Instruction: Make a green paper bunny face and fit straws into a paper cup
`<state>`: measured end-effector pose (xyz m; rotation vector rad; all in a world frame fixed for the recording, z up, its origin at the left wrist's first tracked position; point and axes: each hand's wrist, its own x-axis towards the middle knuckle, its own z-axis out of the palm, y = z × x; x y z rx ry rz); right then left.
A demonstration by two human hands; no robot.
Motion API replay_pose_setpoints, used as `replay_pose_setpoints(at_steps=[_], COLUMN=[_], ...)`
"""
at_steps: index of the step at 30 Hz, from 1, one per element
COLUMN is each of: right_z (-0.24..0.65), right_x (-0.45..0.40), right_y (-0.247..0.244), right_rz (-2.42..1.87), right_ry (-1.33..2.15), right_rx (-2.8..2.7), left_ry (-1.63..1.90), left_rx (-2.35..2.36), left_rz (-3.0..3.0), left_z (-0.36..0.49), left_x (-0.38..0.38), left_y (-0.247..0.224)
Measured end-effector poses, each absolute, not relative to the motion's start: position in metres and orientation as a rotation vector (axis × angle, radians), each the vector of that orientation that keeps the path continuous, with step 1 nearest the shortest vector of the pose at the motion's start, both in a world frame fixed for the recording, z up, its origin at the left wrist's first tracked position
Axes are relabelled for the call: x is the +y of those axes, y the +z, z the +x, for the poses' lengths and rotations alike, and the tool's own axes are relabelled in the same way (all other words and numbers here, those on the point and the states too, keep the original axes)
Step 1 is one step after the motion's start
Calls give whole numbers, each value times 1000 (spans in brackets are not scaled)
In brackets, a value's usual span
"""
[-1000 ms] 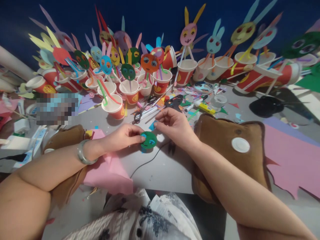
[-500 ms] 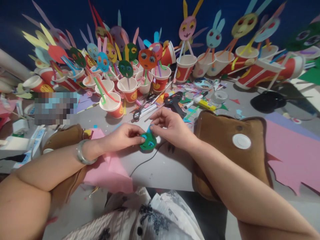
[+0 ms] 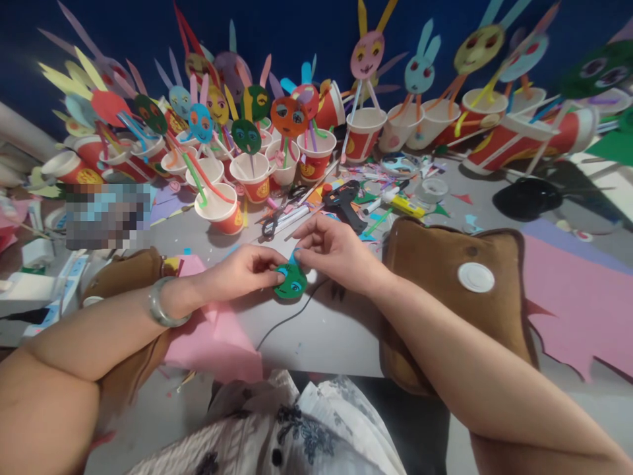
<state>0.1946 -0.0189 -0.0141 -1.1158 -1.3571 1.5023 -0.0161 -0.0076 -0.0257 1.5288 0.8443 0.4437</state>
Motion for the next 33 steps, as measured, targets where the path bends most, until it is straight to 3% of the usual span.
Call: replay_pose_setpoints(at_steps=[33], right_z=[192], right_x=[-23], right_y=[-14], right_rz=[-1150], right_ry=[1265], right_rx=[-1443], left_ry=[416], left_rx=[828], left_rz=[1516], left_z=[-16], left_x=[-4], left_y=[-26])
